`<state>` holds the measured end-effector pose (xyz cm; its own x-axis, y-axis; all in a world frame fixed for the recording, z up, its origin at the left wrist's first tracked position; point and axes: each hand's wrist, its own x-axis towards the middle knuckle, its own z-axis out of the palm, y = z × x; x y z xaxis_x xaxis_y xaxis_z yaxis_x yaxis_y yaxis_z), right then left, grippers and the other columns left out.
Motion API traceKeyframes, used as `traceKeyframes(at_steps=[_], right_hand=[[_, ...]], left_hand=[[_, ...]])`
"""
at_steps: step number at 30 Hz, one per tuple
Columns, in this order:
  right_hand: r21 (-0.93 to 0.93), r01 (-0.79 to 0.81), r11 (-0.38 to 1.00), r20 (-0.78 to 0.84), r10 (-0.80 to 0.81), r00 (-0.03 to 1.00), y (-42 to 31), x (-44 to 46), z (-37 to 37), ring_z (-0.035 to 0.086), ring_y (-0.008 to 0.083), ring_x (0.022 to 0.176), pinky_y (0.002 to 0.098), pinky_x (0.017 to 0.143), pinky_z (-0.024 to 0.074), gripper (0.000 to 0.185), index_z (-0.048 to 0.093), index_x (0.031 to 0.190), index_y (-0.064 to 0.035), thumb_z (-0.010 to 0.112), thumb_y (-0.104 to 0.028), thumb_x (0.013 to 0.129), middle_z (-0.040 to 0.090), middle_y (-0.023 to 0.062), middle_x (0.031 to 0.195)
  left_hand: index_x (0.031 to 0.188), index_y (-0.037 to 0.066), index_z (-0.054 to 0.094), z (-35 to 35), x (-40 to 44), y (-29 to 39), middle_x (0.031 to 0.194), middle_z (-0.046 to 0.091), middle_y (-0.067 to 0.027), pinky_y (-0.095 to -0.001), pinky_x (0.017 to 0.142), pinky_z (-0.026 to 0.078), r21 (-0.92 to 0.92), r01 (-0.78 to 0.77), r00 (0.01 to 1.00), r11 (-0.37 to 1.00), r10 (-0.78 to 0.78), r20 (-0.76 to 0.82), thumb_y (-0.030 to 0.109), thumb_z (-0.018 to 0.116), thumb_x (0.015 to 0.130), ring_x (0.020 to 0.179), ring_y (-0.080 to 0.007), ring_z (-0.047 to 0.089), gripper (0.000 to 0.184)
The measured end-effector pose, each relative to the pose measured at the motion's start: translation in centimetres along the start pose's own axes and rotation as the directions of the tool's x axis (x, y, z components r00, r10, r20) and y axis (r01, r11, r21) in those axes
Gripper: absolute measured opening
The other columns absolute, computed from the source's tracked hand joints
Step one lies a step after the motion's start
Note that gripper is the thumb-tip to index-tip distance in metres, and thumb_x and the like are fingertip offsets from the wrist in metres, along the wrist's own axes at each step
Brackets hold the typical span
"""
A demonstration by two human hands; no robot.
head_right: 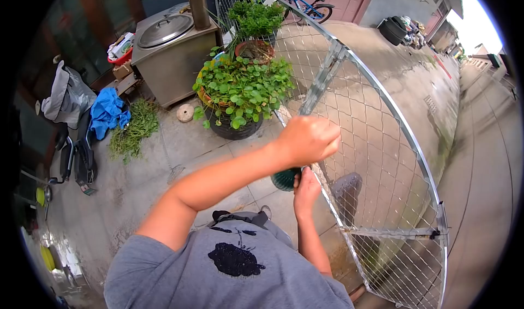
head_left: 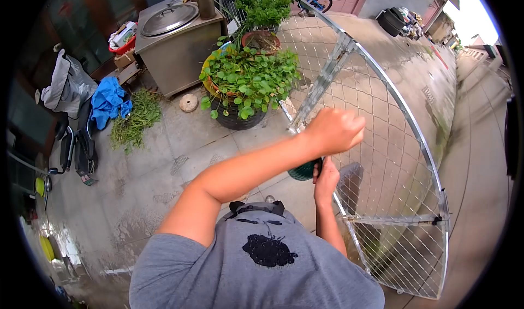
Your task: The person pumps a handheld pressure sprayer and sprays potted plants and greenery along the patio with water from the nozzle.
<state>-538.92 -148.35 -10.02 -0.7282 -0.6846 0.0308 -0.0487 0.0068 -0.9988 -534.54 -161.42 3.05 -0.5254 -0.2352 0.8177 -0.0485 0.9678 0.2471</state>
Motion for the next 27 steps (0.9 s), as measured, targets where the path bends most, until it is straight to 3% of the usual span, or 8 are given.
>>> traceKeyframes(at_steps=[4,8,11,13,17,19,23,27], right_hand=[[0.051,0.098,0.994,0.041,-0.1,0.994,-2.0,2.0,-1.6,0.04,0.0041,0.049,0.0219,0.044,0.0299,0.042,0.056,0.076,-0.0047,0.043,-0.03,0.107,0.049,-0.0029,0.061],[0.053,0.055,0.997,0.01,-0.056,0.998,-1.0,3.9,-1.9,0.04,0.0042,0.049,0.0229,0.043,0.0298,0.041,0.056,0.077,-0.0041,0.044,-0.03,0.107,0.049,-0.0028,0.062],[-0.021,0.03,0.999,-0.021,-0.03,0.999,0.8,5.5,-2.0,0.041,0.0049,0.048,0.0238,0.042,0.0306,0.043,0.055,0.076,-0.0035,0.044,-0.031,0.106,0.049,-0.0019,0.06],[-0.107,0.024,0.994,-0.017,-0.026,1.0,1.7,6.2,-2.3,0.041,0.0051,0.048,0.0241,0.042,0.0306,0.044,0.055,0.075,-0.0033,0.044,-0.032,0.106,0.049,-0.0017,0.06],[0.004,0.047,0.999,0.01,-0.047,0.999,-0.6,6.7,-2.3,0.041,0.005,0.048,0.0247,0.043,0.0304,0.043,0.055,0.076,-0.0032,0.044,-0.03,0.107,0.049,-0.002,0.06],[0.05,0.13,0.99,0.066,-0.133,0.989,-1.1,7.2,-2.7,0.041,0.0049,0.048,0.0245,0.042,0.0305,0.042,0.055,0.076,-0.0034,0.043,-0.029,0.107,0.049,-0.0021,0.06],[0.067,0.02,0.998,0.042,-0.023,0.999,0.3,7.9,-2.6,0.041,0.0045,0.048,0.0241,0.042,0.0308,0.041,0.056,0.077,-0.004,0.042,-0.028,0.107,0.049,-0.0021,0.062],[-0.024,0.015,1.0,0.024,-0.015,1.0,1.2,8.9,-2.2,0.041,0.0053,0.047,0.0244,0.041,0.0312,0.041,0.057,0.078,-0.0039,0.044,-0.03,0.107,0.05,-0.0016,0.062]], left_hand=[[0.074,0.01,0.056,3.8,-4.0,-0.6,0.061,0.058,-0.01,-0.0418,0.048,0.052,0.007,0.11,0.991,0.994,-0.11,0.073,0.022,0.063,0.084,0.053,-0.0295,0.063,0.017],[0.074,0.01,0.056,5.9,-2.3,-2.6,0.061,0.059,-0.0102,-0.0418,0.046,0.051,-0.021,0.021,0.982,1.0,-0.016,0.187,0.022,0.062,0.084,0.053,-0.0302,0.063,0.017],[0.07,0.008,0.057,3.5,4.0,-0.8,0.064,0.062,-0.0133,-0.0436,0.048,0.051,0.009,-0.011,0.997,1.0,0.01,0.074,0.022,0.062,0.082,0.054,-0.0316,0.065,0.019],[0.07,0.008,0.056,3.8,4.9,-1.3,0.064,0.061,-0.0132,-0.0436,0.048,0.051,0.01,-0.037,0.992,0.999,0.035,0.12,0.021,0.062,0.082,0.054,-0.032,0.064,0.019],[0.072,0.01,0.054,6.4,1.5,-2.8,0.059,0.056,-0.008,-0.0415,0.046,0.05,-0.023,0.036,0.999,0.999,-0.036,-0.005,0.02,0.063,0.081,0.051,-0.0293,0.061,0.016],[0.072,0.01,0.054,7.7,-1.2,-3.8,0.059,0.056,-0.0078,-0.0415,0.046,0.05,-0.003,0.075,0.996,0.997,-0.075,0.052,0.02,0.064,0.081,0.051,-0.0293,0.061,0.017],[0.071,0.01,0.053,9.1,-1.0,-5.0,0.059,0.055,-0.0074,-0.0415,0.045,0.049,0.012,0.026,0.983,1.0,-0.027,0.184,0.02,0.064,0.081,0.052,-0.0292,0.061,0.018],[0.071,0.01,0.053,6.0,5.3,-3.0,0.059,0.056,-0.0072,-0.0411,0.045,0.049,0.04,-0.029,0.998,0.999,0.026,0.055,0.02,0.064,0.081,0.052,-0.0288,0.061,0.018]])
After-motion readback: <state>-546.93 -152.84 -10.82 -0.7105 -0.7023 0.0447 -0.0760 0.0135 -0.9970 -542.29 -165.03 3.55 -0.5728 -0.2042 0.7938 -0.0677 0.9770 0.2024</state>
